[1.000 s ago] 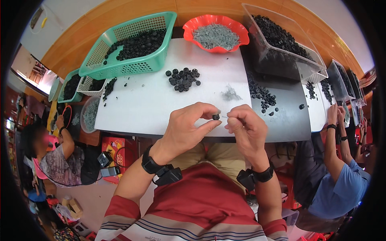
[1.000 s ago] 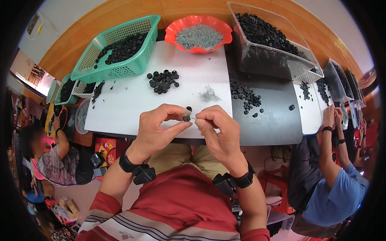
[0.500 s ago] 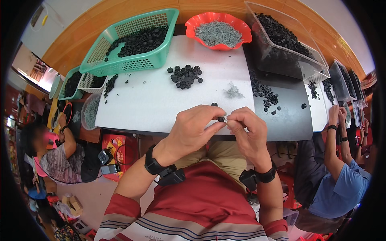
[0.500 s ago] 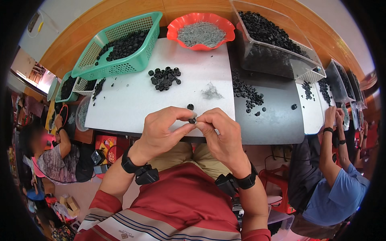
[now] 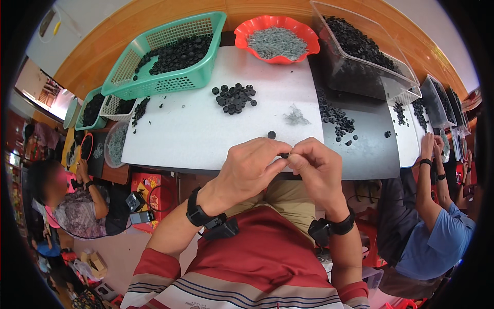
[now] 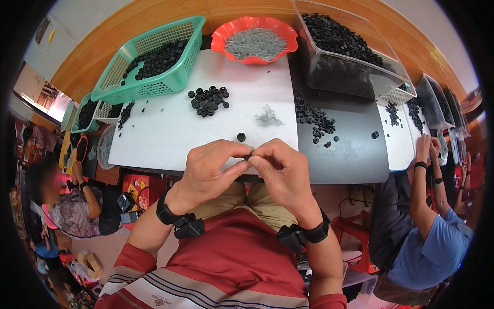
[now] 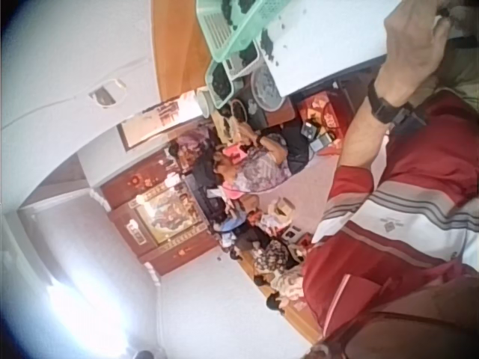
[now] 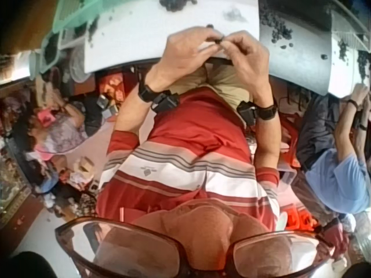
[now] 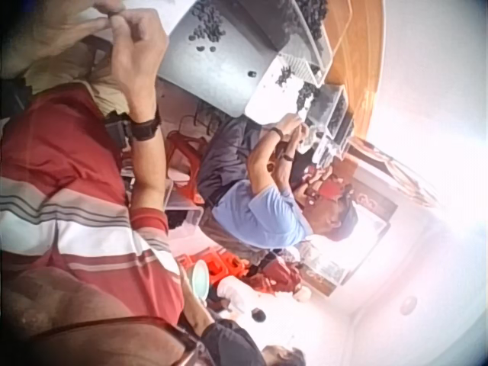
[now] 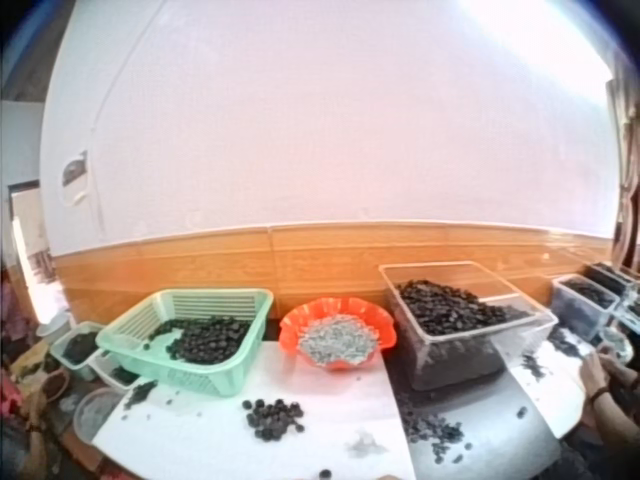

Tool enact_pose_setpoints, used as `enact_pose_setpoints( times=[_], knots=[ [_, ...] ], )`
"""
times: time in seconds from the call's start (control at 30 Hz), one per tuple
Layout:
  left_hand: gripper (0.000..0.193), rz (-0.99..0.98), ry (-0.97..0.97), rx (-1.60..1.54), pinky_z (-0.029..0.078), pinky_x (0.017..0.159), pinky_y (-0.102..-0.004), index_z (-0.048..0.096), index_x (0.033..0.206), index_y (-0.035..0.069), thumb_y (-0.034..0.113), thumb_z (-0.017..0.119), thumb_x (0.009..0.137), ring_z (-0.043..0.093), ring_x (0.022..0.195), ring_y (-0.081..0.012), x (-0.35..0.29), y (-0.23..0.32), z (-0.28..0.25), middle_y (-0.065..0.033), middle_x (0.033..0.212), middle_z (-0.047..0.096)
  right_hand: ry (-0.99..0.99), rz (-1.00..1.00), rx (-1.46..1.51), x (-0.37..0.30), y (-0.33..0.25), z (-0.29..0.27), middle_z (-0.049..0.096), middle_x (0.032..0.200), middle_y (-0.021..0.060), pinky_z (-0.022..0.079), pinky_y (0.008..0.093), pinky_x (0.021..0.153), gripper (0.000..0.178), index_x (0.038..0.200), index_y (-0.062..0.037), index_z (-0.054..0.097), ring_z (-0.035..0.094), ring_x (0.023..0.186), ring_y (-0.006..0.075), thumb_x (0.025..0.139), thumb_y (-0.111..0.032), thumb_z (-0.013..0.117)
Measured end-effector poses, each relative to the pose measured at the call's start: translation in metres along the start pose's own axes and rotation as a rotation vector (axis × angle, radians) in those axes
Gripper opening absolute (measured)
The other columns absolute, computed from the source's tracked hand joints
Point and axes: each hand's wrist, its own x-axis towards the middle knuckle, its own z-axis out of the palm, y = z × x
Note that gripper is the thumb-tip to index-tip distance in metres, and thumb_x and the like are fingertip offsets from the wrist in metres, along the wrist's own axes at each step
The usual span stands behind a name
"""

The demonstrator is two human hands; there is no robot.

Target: Assembling small plastic components into a larger unit at a shared table.

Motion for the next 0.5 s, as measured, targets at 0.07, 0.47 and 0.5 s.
enact_pose_setpoints(
  times=[0.07,0.47,0.5],
  knots=[
    [0.025,0.006,0.001,-0.011,0.058,0.069,-0.0340,0.069,0.098,0.003,0.000,0.079,0.075,0.073,0.079,-0.0283,0.001,0.001,0.000,-0.0118,0.091,0.073,-0.011,0.065,0.112,0.002,-0.001,-0.003,0.067,0.084,0.0037,0.051,0.0241,0.062,0.009,0.095,0.0005,0.064,0.061,0.070,0.0081,0.094,-0.005,0.071],
    [0.022,-0.666,0.011,-0.919,0.062,0.081,-0.0315,0.071,0.112,0.001,-0.004,0.071,0.090,0.073,0.091,-0.0191,-0.005,0.001,0.000,-0.0107,0.105,0.074,0.089,-0.117,0.258,-0.005,0.004,-0.002,0.066,0.100,0.0060,0.049,0.0214,0.058,0.014,0.102,0.0002,0.070,0.059,0.066,0.0064,0.089,-0.001,0.076],
    [0.021,-0.726,0.045,-1.100,0.062,0.083,-0.0320,0.070,0.112,0.001,-0.003,0.070,0.091,0.072,0.093,-0.0185,-0.007,-0.001,0.001,-0.0106,0.106,0.073,0.109,-0.202,0.157,-0.005,0.005,-0.001,0.065,0.102,0.0063,0.047,0.0212,0.057,0.018,0.104,-0.0008,0.072,0.058,0.065,0.0060,0.086,0.001,0.077]
  ],
)
